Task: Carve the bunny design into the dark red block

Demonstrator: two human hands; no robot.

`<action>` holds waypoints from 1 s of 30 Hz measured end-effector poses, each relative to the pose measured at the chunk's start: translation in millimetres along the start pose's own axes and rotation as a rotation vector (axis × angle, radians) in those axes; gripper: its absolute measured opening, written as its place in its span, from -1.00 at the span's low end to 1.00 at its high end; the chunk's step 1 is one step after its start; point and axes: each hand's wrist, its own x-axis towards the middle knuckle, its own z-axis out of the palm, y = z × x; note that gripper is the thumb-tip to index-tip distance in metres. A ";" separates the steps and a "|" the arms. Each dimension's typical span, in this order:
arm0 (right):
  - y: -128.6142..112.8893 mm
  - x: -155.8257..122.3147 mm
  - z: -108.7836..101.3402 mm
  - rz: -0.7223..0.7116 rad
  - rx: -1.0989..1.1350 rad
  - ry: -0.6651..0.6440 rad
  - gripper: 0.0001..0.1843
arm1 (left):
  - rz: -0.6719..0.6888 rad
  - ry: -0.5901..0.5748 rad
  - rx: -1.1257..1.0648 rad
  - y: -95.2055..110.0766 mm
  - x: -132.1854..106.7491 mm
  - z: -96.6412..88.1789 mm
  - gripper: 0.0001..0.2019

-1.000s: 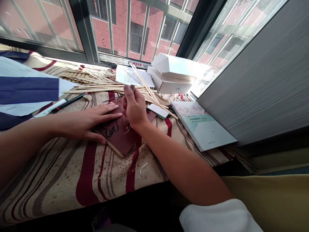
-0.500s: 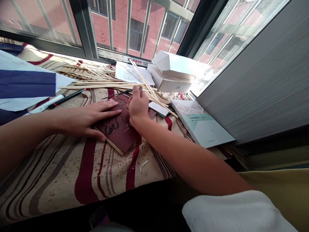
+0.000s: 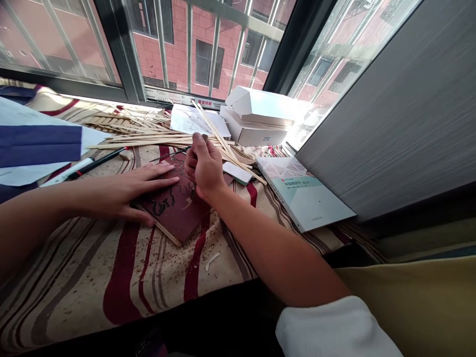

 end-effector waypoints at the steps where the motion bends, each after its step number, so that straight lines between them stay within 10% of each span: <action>1: 1.1 -0.9 1.9 -0.002 -0.005 -0.004 -0.29 | -0.003 -0.001 0.002 0.5 0.0 -0.1 0.30; 15: -0.7 -3.1 12.5 0.079 -0.080 -0.151 -0.33 | -0.045 -0.013 0.018 4.2 4.6 0.1 0.30; 23: 11.8 5.7 7.5 0.042 0.017 0.156 -0.37 | -0.021 0.006 0.046 1.5 2.9 3.5 0.31; 30: 7.7 -2.1 4.3 0.067 0.026 0.033 -0.33 | -0.009 0.010 0.063 -2.4 2.7 3.6 0.26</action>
